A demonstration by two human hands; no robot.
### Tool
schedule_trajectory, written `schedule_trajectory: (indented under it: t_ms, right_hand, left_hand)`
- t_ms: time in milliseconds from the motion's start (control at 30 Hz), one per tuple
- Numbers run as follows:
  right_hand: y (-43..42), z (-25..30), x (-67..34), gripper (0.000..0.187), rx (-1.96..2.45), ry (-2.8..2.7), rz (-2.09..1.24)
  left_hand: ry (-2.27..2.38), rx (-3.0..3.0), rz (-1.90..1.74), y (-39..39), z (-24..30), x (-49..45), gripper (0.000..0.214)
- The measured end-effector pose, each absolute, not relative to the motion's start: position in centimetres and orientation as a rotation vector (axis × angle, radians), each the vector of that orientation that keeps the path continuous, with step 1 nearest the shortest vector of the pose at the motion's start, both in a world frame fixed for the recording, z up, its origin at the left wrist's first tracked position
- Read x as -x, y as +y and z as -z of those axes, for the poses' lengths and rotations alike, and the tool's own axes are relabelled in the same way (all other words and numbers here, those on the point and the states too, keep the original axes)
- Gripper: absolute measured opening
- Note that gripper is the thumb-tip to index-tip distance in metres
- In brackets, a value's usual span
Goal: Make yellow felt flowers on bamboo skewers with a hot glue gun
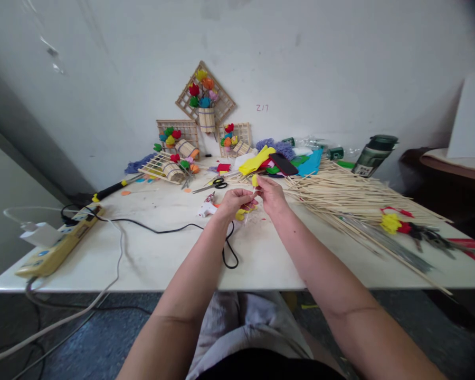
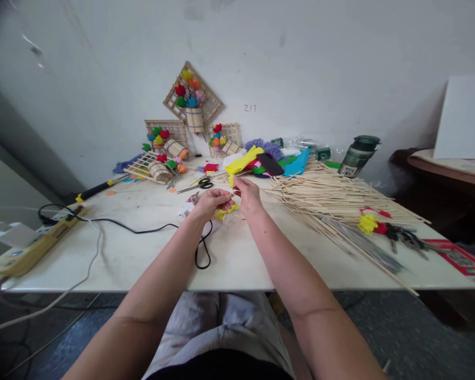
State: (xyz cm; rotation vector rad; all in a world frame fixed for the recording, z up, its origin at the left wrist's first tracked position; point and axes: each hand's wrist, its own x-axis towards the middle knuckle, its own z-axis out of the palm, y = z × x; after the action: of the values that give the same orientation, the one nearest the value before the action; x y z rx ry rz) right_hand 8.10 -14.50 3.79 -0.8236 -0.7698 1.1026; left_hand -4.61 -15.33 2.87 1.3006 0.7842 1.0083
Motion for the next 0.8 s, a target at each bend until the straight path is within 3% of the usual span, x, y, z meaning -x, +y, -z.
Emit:
schedule_trajectory:
  t_ms: [400,800]
  right_hand:
    - [-14.66,-3.87,-8.52,0.038,0.693,-0.868,-1.276]
    - [-14.51,-3.50,-8.65,0.044,0.911,-0.918,-1.037]
  left_hand:
    - [0.742,-1.281,-0.988,-15.67,-3.25,4.55,0.036]
    - [0.880,-1.316,-1.170,-15.31,-3.23,4.34,0.040]
